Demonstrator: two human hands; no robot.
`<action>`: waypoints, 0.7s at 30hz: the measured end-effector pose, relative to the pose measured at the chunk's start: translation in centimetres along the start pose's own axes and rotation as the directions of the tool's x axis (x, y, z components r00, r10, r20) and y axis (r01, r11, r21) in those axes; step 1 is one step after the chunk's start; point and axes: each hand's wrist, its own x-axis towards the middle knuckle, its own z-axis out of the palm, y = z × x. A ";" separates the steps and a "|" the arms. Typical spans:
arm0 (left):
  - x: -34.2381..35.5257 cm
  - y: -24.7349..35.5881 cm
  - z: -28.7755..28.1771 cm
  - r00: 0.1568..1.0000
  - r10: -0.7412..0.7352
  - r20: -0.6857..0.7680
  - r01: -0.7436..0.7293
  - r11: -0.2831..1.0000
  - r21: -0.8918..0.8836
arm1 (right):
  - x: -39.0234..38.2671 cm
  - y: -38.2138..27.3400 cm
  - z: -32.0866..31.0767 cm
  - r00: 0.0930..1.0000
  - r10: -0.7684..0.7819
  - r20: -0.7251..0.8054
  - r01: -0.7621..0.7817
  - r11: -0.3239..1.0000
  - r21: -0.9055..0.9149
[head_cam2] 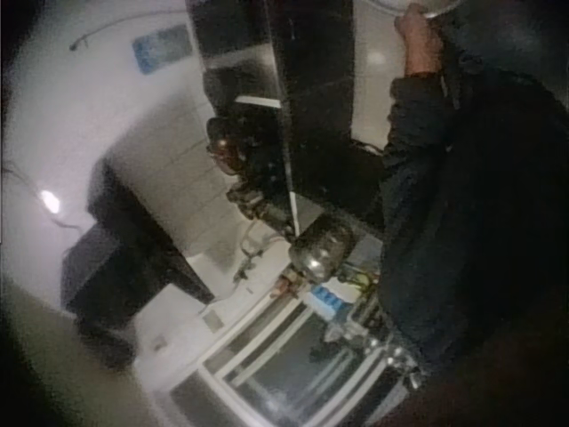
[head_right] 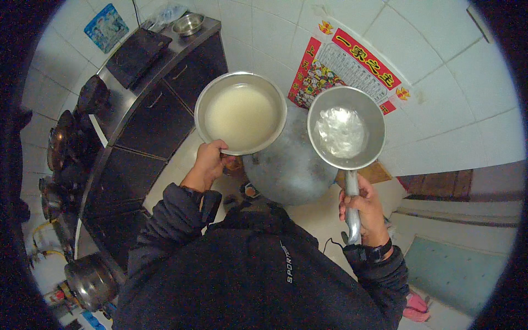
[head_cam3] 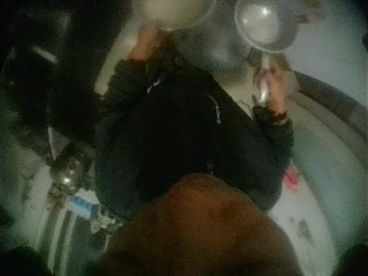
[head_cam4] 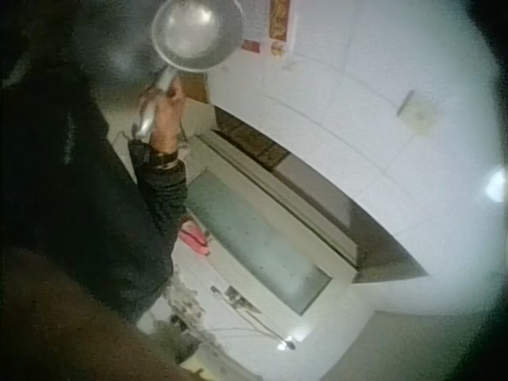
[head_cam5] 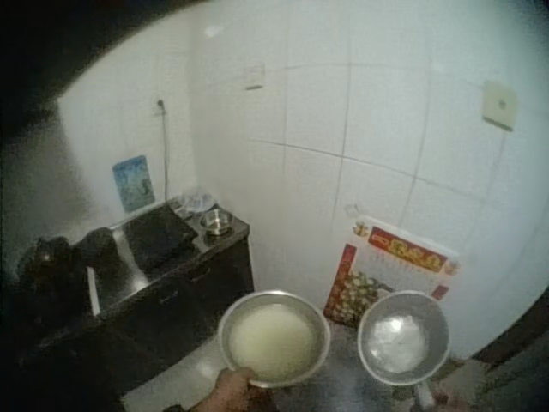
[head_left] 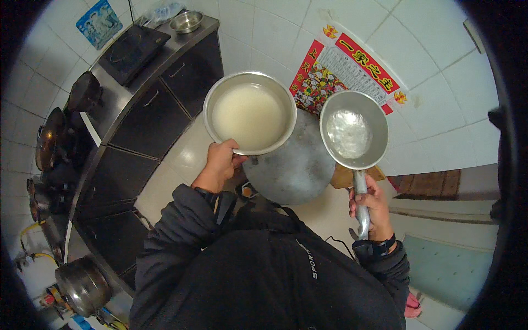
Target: The person washes rice in a metal bowl at the sink, rinsing and draining the water multiple times. They then transfer the rice into a steamer pot, add water, and place the steamer insert on top.
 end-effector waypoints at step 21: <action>-1.3 -1.0 1.0 0.986 -0.158 -0.056 0.162 0.984 0.076 | 4.2 -3.8 7.4 0.999 -0.023 0.035 0.026 0.994 -0.102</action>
